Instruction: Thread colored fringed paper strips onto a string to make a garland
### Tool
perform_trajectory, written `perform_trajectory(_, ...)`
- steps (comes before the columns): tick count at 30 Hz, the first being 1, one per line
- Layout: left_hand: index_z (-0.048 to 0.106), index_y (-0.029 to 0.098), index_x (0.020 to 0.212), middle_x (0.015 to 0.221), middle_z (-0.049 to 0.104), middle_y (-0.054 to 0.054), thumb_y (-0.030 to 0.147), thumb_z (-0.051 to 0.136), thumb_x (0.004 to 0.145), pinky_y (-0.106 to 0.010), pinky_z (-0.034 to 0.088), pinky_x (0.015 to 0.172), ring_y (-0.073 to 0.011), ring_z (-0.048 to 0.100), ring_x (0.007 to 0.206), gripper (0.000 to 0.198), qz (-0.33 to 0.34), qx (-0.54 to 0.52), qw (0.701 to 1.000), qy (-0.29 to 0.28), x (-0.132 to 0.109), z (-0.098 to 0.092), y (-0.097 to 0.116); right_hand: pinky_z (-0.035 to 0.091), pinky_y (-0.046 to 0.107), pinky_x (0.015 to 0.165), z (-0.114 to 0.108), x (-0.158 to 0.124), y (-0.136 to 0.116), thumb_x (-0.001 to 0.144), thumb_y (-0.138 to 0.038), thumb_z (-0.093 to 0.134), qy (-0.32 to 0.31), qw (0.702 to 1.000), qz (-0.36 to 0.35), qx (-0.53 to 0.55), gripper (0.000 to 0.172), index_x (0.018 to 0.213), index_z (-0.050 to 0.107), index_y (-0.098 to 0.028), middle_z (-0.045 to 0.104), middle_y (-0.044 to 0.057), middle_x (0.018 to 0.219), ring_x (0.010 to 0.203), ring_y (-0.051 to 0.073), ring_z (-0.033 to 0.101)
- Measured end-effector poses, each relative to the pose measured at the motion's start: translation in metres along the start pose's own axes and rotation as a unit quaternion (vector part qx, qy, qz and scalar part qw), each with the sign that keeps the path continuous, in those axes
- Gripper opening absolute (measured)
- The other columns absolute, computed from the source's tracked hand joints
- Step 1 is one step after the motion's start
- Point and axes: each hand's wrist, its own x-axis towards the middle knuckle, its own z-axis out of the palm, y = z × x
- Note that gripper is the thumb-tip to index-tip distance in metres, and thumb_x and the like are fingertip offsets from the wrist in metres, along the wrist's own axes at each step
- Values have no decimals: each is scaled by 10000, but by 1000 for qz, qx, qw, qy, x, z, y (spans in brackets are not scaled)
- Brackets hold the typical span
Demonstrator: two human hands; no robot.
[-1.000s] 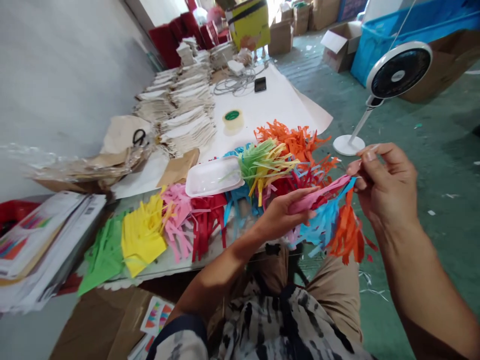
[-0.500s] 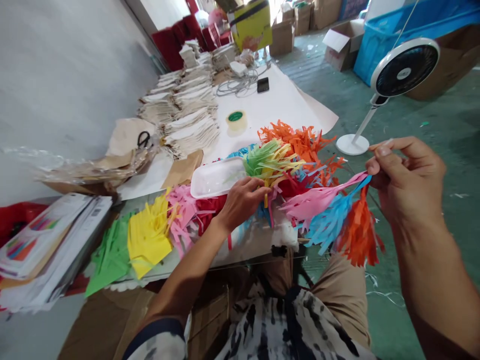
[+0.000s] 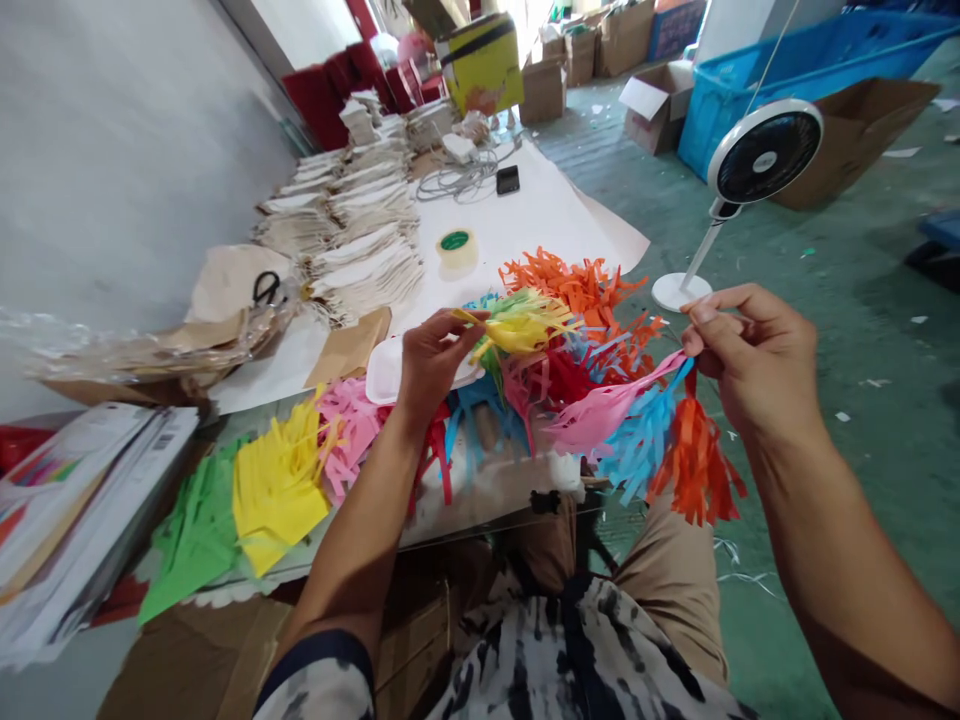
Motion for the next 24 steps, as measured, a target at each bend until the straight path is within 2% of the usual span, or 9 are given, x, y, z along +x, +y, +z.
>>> perform_trajectory(4, 834, 242, 1026, 1032, 801, -56, 384, 843, 835, -188, 397, 521, -90, 617, 700, 239, 2, -39, 999, 24, 11, -10, 8, 234, 261, 447, -3, -1, -1, 838, -409, 858, -7, 1000, 10, 7, 256, 919, 718, -210, 608, -13, 631, 499, 87, 440)
perform_trajectory(8, 814, 241, 984, 999, 787, -48, 423, 854, 821, -216, 438, 530, -119, 652, 719, 248, 46, -64, 996, 51, 20, -17, 24, 230, 259, 451, -4, -2, -1, 856, -375, 837, -9, 1000, 5, 8, 203, 912, 724, -216, 615, -15, 633, 501, 87, 445)
perform_trajectory(12, 746, 246, 960, 973, 745, -33, 500, 793, 890, -302, 574, 754, -186, 710, 923, 268, 131, -87, 984, 78, 21, -8, 54, 258, 266, 468, -4, -3, -5, 890, -359, 813, -28, 1000, -12, -8, 176, 897, 728, -204, 621, -15, 625, 489, 80, 428)
perform_trajectory(14, 732, 244, 1013, 885, 697, -21, 440, 727, 950, -340, 588, 840, -178, 699, 900, 206, 139, -85, 986, 33, 13, 7, 64, 283, 264, 488, -2, -4, -6, 916, -372, 793, -50, 998, -23, -25, 186, 896, 725, -200, 622, -20, 622, 493, 78, 420)
perform_trajectory(15, 732, 240, 1041, 838, 667, -14, 386, 700, 966, -333, 586, 820, -162, 682, 840, 168, 124, -82, 989, -7, 8, 18, 67, 296, 263, 498, -1, -5, -7, 927, -385, 784, -63, 997, -28, -33, 196, 902, 724, -200, 622, -23, 622, 496, 78, 419)
perform_trajectory(17, 732, 229, 1051, 780, 623, -2, 292, 655, 965, -281, 539, 672, -124, 609, 697, 132, 57, -82, 990, -98, -4, 43, 65, 319, 261, 520, 2, -6, -6, 942, -419, 770, -82, 995, -37, -44, 221, 916, 723, -205, 623, -30, 627, 507, 82, 428)
perform_trajectory(19, 729, 215, 1000, 734, 582, 13, 277, 629, 960, -239, 433, 539, -93, 499, 590, 125, -18, -92, 982, -163, -16, 70, 56, 341, 265, 543, 5, -8, -5, 951, -453, 759, -96, 993, -37, -54, 245, 924, 719, -213, 630, -31, 637, 524, 93, 454)
perform_trajectory(21, 721, 203, 979, 719, 549, 23, 350, 631, 976, -222, 366, 503, -81, 440, 570, 173, -64, -107, 973, -194, -26, 95, 45, 353, 274, 560, 8, -9, -2, 957, -491, 745, -110, 992, -27, -59, 270, 937, 713, -223, 638, -32, 647, 536, 105, 470)
perform_trajectory(24, 668, 201, 1053, 704, 491, 49, 479, 655, 985, -204, 342, 514, -74, 415, 581, 287, -88, -144, 965, -198, -37, 120, 33, 366, 285, 573, 13, -12, 0, 946, -564, 736, -135, 989, -11, -57, 340, 956, 700, -226, 645, -31, 647, 542, 120, 490)
